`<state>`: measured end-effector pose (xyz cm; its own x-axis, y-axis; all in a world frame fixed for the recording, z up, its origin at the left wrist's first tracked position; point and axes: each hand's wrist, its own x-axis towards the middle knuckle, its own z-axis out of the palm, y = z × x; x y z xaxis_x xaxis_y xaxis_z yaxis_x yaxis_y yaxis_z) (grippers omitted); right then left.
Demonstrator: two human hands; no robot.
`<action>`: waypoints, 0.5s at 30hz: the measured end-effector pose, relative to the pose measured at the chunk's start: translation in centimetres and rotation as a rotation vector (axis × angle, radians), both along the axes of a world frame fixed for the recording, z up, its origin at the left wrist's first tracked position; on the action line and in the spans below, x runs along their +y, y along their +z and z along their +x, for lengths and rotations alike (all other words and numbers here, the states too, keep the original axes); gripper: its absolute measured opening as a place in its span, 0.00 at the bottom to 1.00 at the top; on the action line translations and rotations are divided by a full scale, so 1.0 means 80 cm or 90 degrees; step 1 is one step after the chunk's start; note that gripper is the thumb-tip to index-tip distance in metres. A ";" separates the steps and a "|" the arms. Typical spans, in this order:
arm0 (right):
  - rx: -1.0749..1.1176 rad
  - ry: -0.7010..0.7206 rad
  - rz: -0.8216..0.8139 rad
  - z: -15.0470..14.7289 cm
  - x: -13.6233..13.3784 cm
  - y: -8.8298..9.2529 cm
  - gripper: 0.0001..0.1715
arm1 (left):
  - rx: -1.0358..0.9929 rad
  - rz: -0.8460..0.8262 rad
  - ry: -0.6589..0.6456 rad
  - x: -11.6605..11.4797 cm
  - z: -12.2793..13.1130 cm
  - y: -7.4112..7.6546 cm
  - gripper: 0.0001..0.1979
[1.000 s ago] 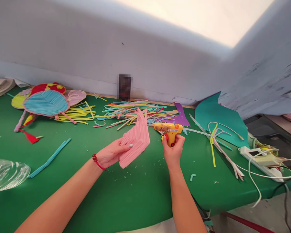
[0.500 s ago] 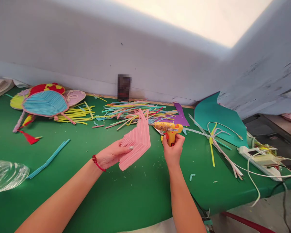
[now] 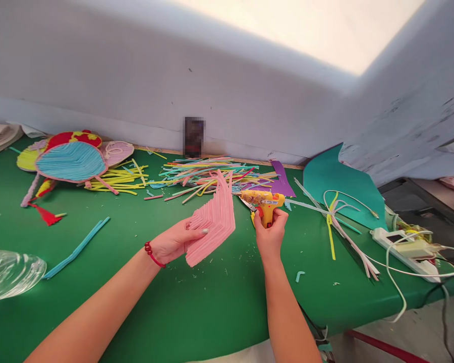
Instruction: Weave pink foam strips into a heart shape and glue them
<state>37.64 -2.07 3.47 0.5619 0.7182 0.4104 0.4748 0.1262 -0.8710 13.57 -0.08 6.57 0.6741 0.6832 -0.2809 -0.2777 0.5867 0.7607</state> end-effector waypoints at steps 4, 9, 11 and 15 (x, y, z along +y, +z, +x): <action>-0.011 -0.006 -0.006 0.000 0.000 0.000 0.22 | 0.007 0.007 -0.005 0.001 0.000 -0.001 0.31; -0.022 -0.042 -0.021 0.004 0.004 0.000 0.25 | 0.007 0.022 -0.018 0.000 0.000 -0.002 0.30; -0.030 -0.080 -0.052 0.015 0.008 -0.002 0.28 | 0.017 0.033 -0.029 0.001 -0.001 -0.001 0.30; -0.077 -0.213 -0.189 0.063 0.019 -0.017 0.33 | 0.079 0.087 -0.067 0.006 -0.007 -0.002 0.27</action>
<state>42.64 -0.57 2.13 0.7436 0.6018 0.2912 0.5472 -0.2977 -0.7823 12.98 0.44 6.39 0.7097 0.6483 -0.2759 -0.1196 0.4967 0.8596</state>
